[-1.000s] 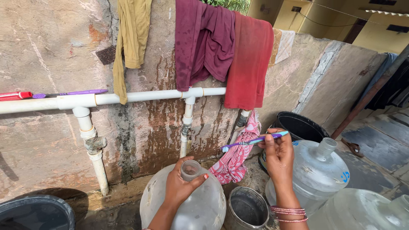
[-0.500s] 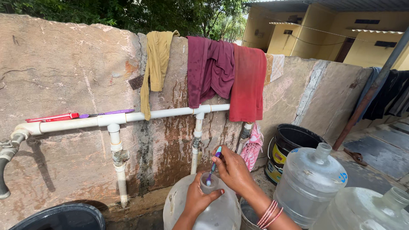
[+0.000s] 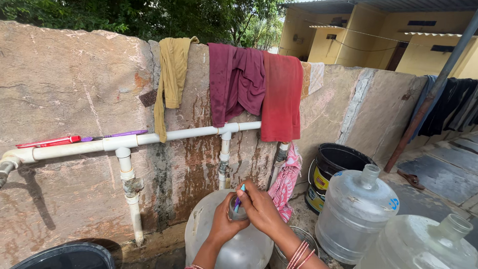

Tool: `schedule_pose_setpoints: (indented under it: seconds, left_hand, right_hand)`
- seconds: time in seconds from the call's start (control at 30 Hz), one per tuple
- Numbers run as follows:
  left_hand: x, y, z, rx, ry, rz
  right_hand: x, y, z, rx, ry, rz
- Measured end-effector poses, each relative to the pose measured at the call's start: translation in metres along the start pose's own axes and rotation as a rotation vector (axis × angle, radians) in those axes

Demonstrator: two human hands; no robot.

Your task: The person scrubs the mouth of a plastic water jug with a toothbrush, rinses it with water, and wipes the exterior of the jug with a yellow cloth.

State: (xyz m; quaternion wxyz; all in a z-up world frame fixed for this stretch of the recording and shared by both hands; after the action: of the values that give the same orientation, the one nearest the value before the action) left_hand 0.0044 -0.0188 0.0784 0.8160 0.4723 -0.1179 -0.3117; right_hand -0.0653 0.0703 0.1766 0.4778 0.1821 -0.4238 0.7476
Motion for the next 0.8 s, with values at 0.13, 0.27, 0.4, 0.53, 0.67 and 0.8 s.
schedule_pose_setpoints:
  seconds: [0.13,0.27,0.4,0.53,0.67,0.8]
  left_hand:
    - [-0.001,-0.001,0.002,-0.046,-0.074,-0.003]
    - [-0.005,-0.018,0.006,0.129,-0.148,-0.109]
    - [-0.005,-0.03,0.006,0.313,-0.206,-0.054]
    - [0.0,-0.037,0.01,0.418,-0.198,-0.056]
    - [-0.002,-0.04,0.014,0.371,-0.276,-0.054]
    - [0.006,-0.036,0.014,0.348,-0.244,-0.034]
  right_hand:
    - [-0.023,0.027,0.003,-0.051,-0.046,-0.061]
    - [-0.014,0.034,0.011,-0.148,0.042,-0.135]
    - [0.048,0.019,0.022,-0.215,0.235,0.029]
    - [0.062,0.009,0.021,-0.176,0.292,0.002]
    - [0.005,0.019,0.021,-0.143,0.221,-0.235]
    - [0.001,0.038,0.023,-0.312,0.099,-0.151]
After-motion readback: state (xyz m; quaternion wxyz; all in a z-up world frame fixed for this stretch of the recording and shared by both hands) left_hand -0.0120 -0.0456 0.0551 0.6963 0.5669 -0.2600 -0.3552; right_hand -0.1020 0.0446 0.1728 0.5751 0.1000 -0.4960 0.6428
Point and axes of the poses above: each hand's wrist, its own z-axis towards the middle knuckle, its own x-axis out of the back of the hand, y = z × x, the point moved 8 cm from there along z, towards the middle knuckle, and after that the axes turned 12 degrees about -z, right-handed, at the moved point
